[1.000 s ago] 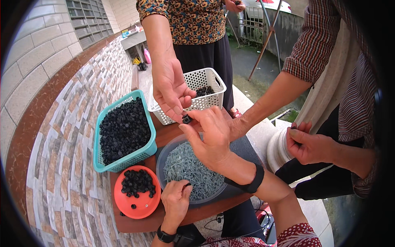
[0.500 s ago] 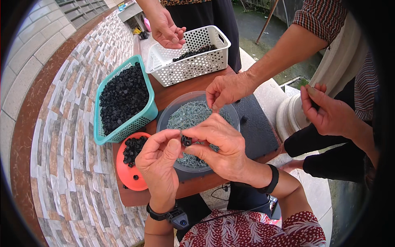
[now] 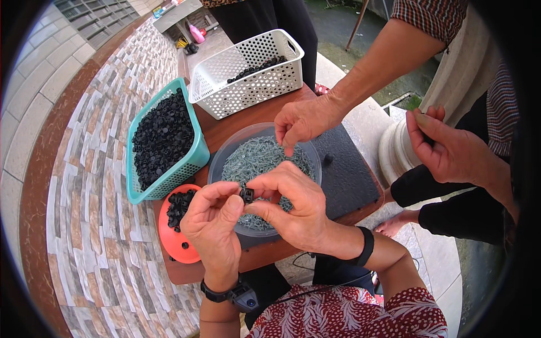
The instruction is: Sorting and inspecting small black plastic components by hand and placing them into separate containers.
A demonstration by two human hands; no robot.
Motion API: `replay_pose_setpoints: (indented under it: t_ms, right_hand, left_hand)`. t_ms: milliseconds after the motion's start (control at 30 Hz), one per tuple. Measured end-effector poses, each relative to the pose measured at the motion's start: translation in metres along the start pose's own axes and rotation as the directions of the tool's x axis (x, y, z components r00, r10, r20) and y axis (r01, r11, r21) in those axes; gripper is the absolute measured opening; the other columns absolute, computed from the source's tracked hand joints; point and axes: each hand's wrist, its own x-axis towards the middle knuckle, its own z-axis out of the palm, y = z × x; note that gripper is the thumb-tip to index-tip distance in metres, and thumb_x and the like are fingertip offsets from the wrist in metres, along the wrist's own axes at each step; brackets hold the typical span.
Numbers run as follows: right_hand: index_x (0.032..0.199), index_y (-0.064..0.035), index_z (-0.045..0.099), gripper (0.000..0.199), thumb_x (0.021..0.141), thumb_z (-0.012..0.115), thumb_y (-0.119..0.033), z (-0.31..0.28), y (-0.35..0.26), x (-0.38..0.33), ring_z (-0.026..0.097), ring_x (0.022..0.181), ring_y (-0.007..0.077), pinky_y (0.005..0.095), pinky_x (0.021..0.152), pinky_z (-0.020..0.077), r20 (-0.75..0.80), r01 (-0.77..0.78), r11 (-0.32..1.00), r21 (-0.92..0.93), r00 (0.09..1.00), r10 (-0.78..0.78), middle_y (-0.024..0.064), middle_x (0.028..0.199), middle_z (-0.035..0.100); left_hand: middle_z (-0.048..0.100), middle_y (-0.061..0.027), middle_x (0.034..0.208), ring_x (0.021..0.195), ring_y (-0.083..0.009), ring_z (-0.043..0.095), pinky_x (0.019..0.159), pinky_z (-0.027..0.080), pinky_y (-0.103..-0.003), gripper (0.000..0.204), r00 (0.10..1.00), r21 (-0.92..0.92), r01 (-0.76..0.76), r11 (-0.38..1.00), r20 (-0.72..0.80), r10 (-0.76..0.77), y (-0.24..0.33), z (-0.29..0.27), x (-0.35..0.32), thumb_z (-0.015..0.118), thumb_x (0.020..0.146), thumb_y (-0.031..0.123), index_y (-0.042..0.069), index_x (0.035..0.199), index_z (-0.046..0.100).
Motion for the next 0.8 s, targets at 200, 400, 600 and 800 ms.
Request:
replay_pose_setpoints:
  t_ms: [200,400,600,800]
  right_hand:
    - [0.098,-0.0013,0.062,0.025,0.073,0.068,0.002,-0.003,0.000,-0.005,0.054,0.072,0.0142,0.0256,0.062,0.0443,0.014,-0.119,0.978,0.171,0.993,0.119,0.0045,0.080,0.060]
    - [0.105,0.0009,0.062,0.019,0.086,0.059,-0.002,-0.011,0.000,-0.003,0.058,0.077,0.0072,0.0196,0.064,0.0450,0.231,-0.511,0.589,0.626,0.843,0.486,0.0036,0.092,0.064]
    - [0.107,0.0015,0.060,0.020,0.088,0.057,-0.004,-0.015,0.000,-0.006,0.060,0.082,0.0079,0.0198,0.064,0.0454,0.330,-0.602,0.471,0.645,0.775,0.539,0.0045,0.094,0.064]
    - [0.103,0.0012,0.061,0.021,0.083,0.064,-0.004,-0.009,-0.008,-0.013,0.054,0.075,0.0069,0.0214,0.066,0.0455,0.139,-0.466,0.725,0.507,0.874,0.465,0.0032,0.092,0.061]
  left_hand:
    - [0.059,-0.0053,0.090,0.079,-0.0100,0.056,0.069,0.046,-0.021,0.018,0.993,0.107,-0.119,0.987,0.021,0.118,0.000,0.000,-0.003,0.066,0.079,-0.003,-0.006,0.096,0.062]
    - [0.056,-0.0063,0.089,0.079,-0.0127,0.056,0.072,0.048,-0.023,0.015,0.970,0.319,-0.236,0.918,0.136,0.202,0.006,0.003,-0.002,0.064,0.079,-0.005,-0.006,0.094,0.063]
    - [0.060,-0.0081,0.088,0.074,-0.0120,0.055,0.065,0.045,-0.022,0.015,0.959,0.389,-0.263,0.883,0.202,0.197,0.007,0.004,0.002,0.065,0.080,0.000,-0.003,0.094,0.066]
    - [0.060,-0.0072,0.090,0.078,-0.0122,0.055,0.069,0.045,-0.022,0.019,0.938,0.346,-0.275,0.897,0.301,0.172,0.003,-0.005,0.000,0.068,0.078,0.003,-0.003,0.096,0.066]
